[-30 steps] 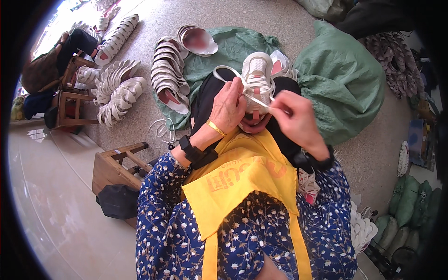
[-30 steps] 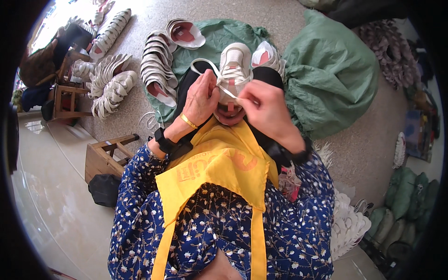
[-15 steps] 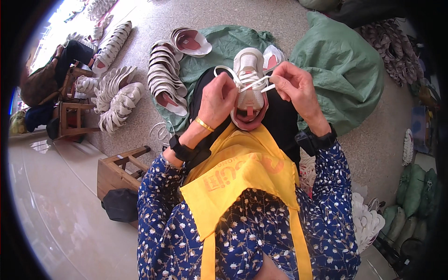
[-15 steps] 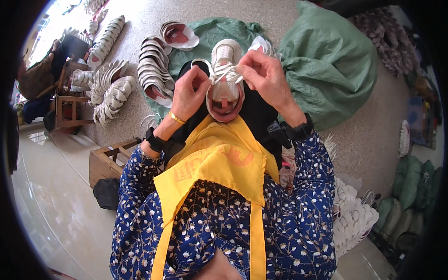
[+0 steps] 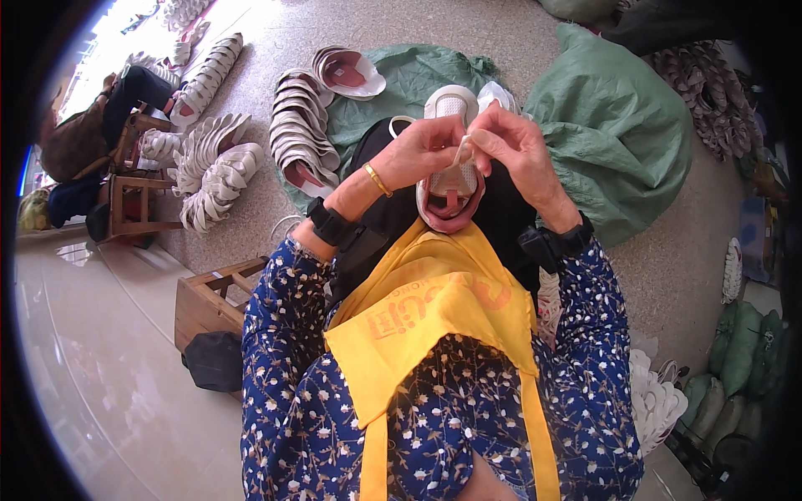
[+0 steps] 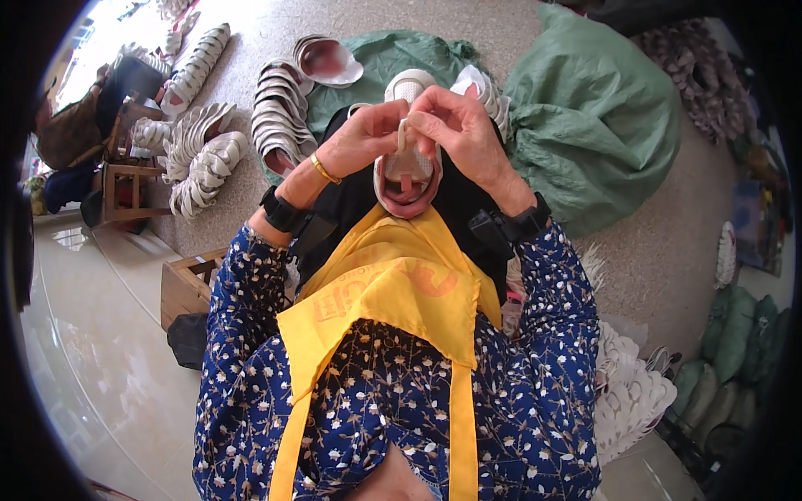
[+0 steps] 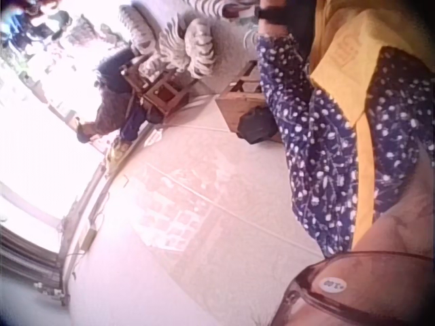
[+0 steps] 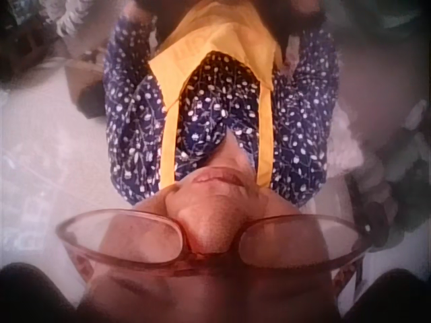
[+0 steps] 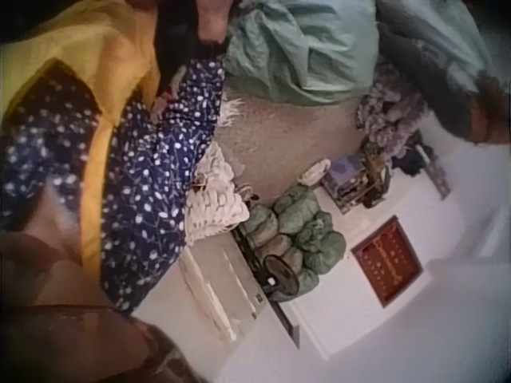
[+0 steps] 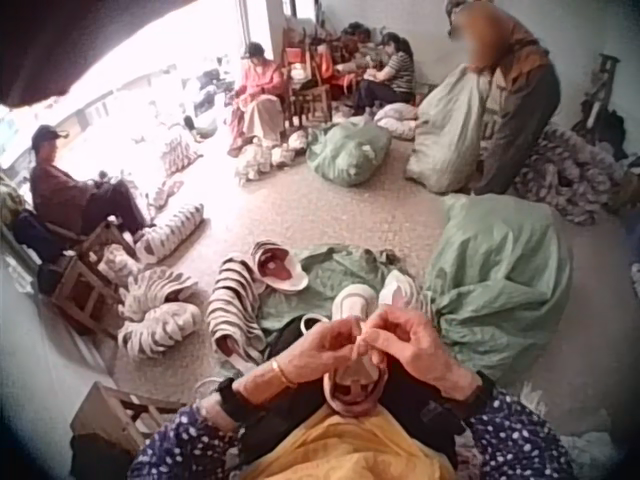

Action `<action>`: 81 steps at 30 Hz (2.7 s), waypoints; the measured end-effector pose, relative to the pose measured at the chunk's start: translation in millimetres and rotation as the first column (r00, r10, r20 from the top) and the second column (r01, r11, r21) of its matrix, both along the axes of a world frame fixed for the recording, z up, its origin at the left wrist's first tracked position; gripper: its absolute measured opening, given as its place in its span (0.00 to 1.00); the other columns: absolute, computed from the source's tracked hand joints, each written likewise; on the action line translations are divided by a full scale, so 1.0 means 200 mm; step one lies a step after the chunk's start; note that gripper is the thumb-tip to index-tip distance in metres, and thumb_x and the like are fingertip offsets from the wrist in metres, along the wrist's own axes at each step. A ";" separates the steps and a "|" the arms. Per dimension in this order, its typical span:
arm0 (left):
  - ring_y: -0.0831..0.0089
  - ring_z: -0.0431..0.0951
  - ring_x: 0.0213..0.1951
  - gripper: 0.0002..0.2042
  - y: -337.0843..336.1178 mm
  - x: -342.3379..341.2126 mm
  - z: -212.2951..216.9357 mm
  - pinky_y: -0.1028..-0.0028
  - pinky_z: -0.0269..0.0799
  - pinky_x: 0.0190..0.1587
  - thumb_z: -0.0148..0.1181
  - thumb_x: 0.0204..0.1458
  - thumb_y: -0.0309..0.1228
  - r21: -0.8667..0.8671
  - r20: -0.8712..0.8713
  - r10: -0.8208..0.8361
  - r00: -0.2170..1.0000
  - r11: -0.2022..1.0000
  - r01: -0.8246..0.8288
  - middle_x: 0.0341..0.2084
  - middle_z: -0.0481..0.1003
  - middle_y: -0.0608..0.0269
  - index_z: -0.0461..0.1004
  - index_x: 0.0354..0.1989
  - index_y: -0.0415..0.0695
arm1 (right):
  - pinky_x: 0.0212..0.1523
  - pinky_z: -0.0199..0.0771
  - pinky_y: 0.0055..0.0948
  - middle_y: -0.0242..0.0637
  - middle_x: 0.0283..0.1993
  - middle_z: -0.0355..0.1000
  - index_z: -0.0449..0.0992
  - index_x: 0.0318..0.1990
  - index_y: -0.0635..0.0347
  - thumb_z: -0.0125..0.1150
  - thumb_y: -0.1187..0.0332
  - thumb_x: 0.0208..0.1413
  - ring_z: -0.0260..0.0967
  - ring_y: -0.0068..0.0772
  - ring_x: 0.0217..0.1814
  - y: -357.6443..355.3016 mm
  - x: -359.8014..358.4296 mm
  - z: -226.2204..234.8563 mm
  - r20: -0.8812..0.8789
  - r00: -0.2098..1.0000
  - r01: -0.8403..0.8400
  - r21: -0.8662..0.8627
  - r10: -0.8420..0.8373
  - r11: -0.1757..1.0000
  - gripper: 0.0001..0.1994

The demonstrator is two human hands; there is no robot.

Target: The person sits on the floor and laces a white sneaker by hand. They thread the laces through the eyelets, pull them tight, and tie a knot. The person then picks up another shoe from a nearby pile and repeats the lacing process.

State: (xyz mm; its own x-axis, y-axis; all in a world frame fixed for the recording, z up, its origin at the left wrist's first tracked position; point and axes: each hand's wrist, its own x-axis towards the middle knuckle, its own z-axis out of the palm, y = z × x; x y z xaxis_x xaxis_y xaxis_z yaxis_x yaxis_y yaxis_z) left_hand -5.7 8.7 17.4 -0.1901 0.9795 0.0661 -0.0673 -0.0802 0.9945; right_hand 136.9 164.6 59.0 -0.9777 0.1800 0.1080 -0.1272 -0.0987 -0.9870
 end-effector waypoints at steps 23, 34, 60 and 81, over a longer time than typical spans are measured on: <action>0.88 0.72 0.27 0.12 -0.84 -0.18 0.09 0.84 0.62 0.28 0.58 0.67 0.36 -0.460 -0.067 0.148 0.987 0.873 -0.162 0.25 0.77 0.73 0.74 0.31 0.44 | 0.24 0.68 0.17 0.30 0.31 0.74 0.70 0.37 0.57 0.52 0.65 0.72 0.68 0.16 0.24 0.36 0.72 -0.27 0.504 0.835 0.260 -0.006 -0.222 0.966 0.10; 0.76 0.71 0.29 0.15 -0.41 0.02 0.04 0.75 0.70 0.33 0.73 0.49 0.28 0.021 -0.727 0.390 0.565 0.835 -0.549 0.30 0.72 0.65 0.72 0.39 0.40 | 0.29 0.70 0.33 0.40 0.37 0.77 0.79 0.40 0.66 0.73 0.72 0.50 0.66 0.34 0.23 0.03 0.36 -0.16 0.048 0.940 0.188 0.755 -0.338 0.628 0.11; 0.54 0.72 0.28 0.19 -0.17 0.05 -0.02 0.60 0.69 0.34 0.70 0.40 0.41 -0.059 -0.723 0.293 0.625 0.876 -0.478 0.21 0.69 0.52 0.71 0.22 0.36 | 0.25 0.61 0.16 0.21 0.24 0.68 0.75 0.30 0.62 0.64 0.72 0.61 0.62 0.08 0.25 0.18 0.55 -0.23 0.393 0.879 0.088 0.421 -0.269 0.903 0.07; 0.72 0.65 0.22 0.20 -0.20 0.06 -0.04 0.68 0.66 0.27 0.74 0.45 0.38 -0.094 -0.681 0.309 0.664 0.862 -0.498 0.18 0.66 0.61 0.67 0.25 0.39 | 0.33 0.73 0.34 0.39 0.27 0.73 0.76 0.34 0.66 0.66 0.73 0.56 0.73 0.35 0.29 0.01 0.16 -0.11 0.113 0.952 0.108 0.743 -0.283 0.660 0.06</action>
State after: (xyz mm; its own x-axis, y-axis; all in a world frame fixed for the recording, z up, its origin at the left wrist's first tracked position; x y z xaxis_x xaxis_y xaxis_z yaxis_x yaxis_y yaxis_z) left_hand 5.5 -31.5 9.1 -0.5768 0.8124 0.0854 0.5503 0.3092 0.7756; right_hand 169.0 165.8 37.0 -0.9425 0.3207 0.0944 0.1498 0.6575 -0.7384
